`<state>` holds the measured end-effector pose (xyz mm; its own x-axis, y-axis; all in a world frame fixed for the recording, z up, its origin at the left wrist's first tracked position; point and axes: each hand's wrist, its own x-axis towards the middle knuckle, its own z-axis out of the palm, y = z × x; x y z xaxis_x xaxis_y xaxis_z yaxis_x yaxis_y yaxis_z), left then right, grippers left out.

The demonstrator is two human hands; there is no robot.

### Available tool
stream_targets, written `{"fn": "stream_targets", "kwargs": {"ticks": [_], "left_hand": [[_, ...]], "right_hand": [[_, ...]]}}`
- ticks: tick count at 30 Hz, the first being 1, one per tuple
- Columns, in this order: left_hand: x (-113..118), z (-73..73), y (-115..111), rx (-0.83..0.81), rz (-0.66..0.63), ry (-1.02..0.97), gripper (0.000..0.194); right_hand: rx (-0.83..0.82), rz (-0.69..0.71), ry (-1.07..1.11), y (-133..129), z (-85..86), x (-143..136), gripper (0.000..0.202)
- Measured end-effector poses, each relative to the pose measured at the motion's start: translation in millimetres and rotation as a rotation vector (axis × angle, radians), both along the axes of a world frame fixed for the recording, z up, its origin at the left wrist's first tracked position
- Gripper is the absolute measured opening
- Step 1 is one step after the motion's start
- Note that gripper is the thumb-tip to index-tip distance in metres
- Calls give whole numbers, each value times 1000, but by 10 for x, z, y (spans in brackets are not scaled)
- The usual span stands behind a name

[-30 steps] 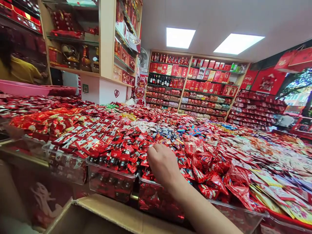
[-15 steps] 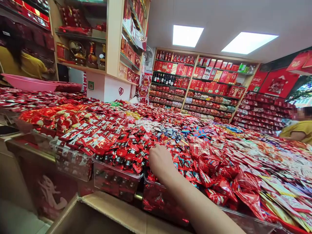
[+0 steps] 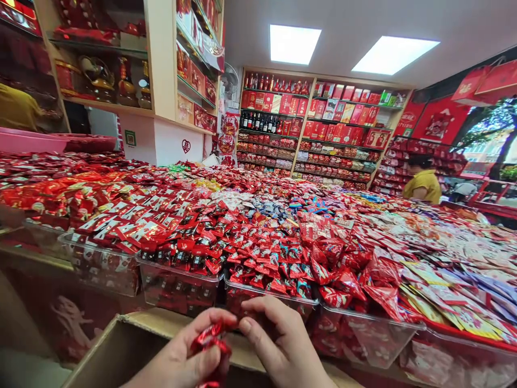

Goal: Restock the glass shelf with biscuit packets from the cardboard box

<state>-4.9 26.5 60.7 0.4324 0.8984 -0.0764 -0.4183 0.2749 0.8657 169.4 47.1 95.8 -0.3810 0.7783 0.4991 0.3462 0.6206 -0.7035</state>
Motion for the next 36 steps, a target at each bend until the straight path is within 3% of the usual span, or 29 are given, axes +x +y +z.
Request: {"fn": "stream_targets", "kwargs": {"ticks": [3, 6, 9, 18, 22, 30, 36], "left_hand": [[178, 227, 183, 75, 0, 67, 51], [306, 293, 303, 94, 41, 102, 52], [354, 225, 356, 104, 15, 99, 49], [305, 28, 379, 190, -44, 23, 34], [312, 16, 387, 176, -33, 2, 22], [325, -21, 359, 162, 85, 18, 20], [309, -20, 323, 192, 74, -61, 13]], "right_hand": [[-111, 36, 242, 30, -173, -2, 32], [-124, -32, 333, 110, -307, -9, 35], [-161, -79, 381, 171, -385, -12, 23], [-542, 66, 825, 218, -517, -50, 20], [-520, 124, 948, 220, -603, -15, 14], [-315, 135, 876, 139, -660, 28, 13], [-411, 221, 962, 111, -614, 50, 3]]}}
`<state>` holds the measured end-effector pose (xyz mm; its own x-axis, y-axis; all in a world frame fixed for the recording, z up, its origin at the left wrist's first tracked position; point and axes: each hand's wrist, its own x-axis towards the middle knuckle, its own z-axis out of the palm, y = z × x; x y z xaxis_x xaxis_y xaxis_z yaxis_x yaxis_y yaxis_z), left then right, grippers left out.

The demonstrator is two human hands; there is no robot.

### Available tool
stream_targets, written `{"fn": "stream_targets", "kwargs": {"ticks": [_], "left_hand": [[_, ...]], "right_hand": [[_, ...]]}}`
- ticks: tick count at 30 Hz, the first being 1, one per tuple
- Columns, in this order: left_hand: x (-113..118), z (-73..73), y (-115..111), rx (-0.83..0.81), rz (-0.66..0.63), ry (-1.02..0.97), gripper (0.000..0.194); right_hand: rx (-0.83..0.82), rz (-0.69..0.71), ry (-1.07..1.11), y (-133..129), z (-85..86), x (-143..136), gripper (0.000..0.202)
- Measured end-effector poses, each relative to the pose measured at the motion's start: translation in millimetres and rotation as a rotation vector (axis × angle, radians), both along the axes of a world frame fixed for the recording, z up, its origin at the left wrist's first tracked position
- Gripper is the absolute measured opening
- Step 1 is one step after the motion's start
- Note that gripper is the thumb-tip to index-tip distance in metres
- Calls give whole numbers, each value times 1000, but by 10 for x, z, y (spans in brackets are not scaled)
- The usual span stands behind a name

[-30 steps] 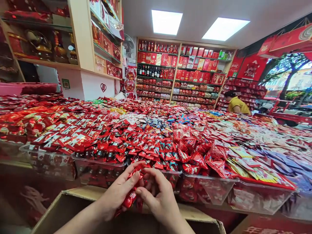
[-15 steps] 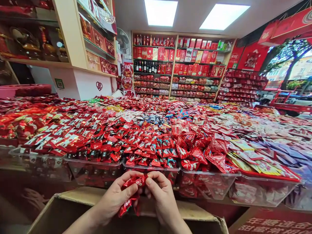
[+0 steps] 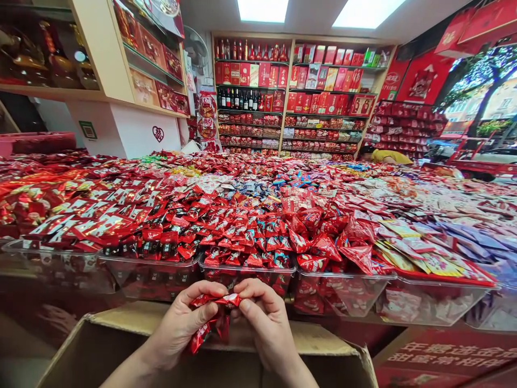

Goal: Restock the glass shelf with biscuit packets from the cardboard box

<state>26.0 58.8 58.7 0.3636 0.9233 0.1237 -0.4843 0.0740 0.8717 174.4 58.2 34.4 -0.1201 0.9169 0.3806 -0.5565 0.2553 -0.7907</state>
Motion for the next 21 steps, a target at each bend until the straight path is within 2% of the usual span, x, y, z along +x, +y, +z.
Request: {"fn": "stream_targets", "kwargs": {"ticks": [4, 10, 13, 18, 21], "left_hand": [[-8, -11, -23, 79, 76, 36, 7], [10, -9, -51, 104, 99, 121, 4], [23, 4, -50, 67, 111, 162, 3], [60, 52, -68, -73, 150, 198, 18], [84, 77, -75, -126, 128, 184, 25]], "right_hand": [[5, 9, 32, -25, 29, 11, 12], [-51, -88, 5, -14, 4, -3, 13], [-53, -116, 0, -3, -19, -3, 12], [-85, -128, 24, 1, -34, 4, 11], [-94, -132, 22, -7, -35, 4, 11]]}}
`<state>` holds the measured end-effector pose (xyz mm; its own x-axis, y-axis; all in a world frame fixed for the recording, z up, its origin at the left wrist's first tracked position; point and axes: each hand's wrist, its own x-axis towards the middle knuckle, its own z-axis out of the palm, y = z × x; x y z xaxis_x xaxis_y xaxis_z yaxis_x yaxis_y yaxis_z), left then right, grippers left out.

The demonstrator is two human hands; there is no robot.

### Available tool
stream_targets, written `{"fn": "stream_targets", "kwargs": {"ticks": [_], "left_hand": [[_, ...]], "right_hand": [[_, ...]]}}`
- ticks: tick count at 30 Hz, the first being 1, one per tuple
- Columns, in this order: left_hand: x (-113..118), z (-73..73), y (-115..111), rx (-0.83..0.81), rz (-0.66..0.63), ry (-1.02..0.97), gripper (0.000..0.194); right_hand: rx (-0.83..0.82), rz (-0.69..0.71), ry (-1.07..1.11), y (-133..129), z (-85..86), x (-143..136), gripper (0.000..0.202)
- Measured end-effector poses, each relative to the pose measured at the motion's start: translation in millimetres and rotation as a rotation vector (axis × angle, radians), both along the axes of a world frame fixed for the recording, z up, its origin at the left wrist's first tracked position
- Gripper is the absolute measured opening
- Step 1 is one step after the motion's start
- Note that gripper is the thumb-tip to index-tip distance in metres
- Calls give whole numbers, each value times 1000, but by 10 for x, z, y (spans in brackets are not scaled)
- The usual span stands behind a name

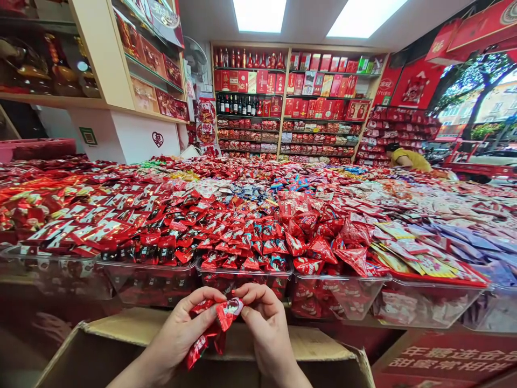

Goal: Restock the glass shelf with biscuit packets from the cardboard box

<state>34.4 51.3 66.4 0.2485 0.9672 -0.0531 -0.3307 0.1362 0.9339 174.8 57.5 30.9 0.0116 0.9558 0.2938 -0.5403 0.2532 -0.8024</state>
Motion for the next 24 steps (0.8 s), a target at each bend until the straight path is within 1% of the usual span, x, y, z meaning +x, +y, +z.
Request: {"fn": "stream_targets", "kwargs": {"ticks": [4, 8, 9, 12, 14, 16, 20, 24], "left_hand": [[-9, -5, 17, -9, -51, -40, 29], [-26, -3, 23, -13, -149, 43, 32], [-23, -3, 20, -11, -143, 58, 32], [5, -24, 3, 8, -65, 62, 33], [31, -55, -9, 30, -34, 58, 33], [53, -86, -19, 52, -27, 50, 32], [70, -116, -24, 88, -17, 53, 29], [54, -126, 7, 97, -12, 82, 27]], "right_hand": [[26, -1, -45, -12, -12, -14, 9], [82, -31, -133, -9, -33, -26, 7], [93, -49, -152, -5, -39, -27, 7], [114, -96, -173, 9, -59, -38, 6], [114, -115, -157, 9, -70, -57, 11], [63, -128, -139, -4, -69, -87, 15], [-64, -127, -93, -44, -21, -145, 17], [-56, -132, -29, -30, 16, -157, 20]]}}
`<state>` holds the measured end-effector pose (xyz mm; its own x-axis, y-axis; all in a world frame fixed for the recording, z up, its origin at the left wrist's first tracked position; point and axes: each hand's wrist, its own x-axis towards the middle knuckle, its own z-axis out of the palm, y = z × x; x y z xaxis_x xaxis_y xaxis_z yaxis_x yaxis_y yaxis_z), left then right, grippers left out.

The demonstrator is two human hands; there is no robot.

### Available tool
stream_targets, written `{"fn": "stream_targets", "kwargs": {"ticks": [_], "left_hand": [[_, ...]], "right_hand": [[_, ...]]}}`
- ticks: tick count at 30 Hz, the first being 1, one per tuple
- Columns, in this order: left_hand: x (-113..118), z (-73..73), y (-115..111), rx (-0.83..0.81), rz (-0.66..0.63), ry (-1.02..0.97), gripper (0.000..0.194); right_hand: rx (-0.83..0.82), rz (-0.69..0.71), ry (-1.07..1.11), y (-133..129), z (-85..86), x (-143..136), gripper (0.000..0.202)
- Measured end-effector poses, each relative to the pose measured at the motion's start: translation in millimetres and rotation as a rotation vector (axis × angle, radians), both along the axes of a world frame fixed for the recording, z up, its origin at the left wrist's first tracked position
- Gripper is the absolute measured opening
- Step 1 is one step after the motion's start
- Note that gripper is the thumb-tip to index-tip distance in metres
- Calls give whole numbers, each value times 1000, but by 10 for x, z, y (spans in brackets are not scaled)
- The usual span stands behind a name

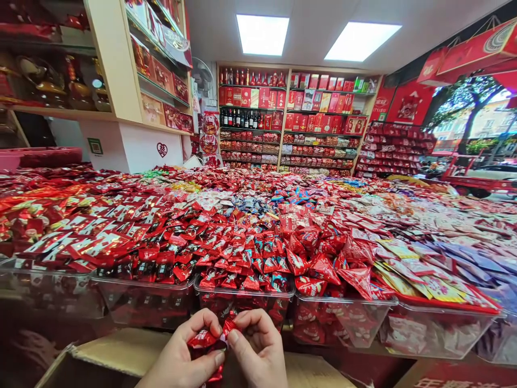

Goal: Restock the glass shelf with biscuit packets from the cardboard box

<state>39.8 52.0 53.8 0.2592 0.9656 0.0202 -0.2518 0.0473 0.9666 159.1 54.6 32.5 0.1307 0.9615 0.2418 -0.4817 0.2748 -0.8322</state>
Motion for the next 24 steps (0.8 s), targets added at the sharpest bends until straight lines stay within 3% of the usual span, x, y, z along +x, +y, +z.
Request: {"fn": "stream_targets", "kwargs": {"ticks": [10, 18, 24], "left_hand": [[-9, -9, 17, -67, 13, 14, 31], [-48, -21, 33, 21, -27, 38, 31], [-22, -31, 20, -18, -12, -21, 36]], "right_hand": [[35, -36, -79, 42, -110, -10, 25], [85, -125, -98, 52, -152, -11, 22], [99, -71, -111, 35, -142, -9, 22]]}}
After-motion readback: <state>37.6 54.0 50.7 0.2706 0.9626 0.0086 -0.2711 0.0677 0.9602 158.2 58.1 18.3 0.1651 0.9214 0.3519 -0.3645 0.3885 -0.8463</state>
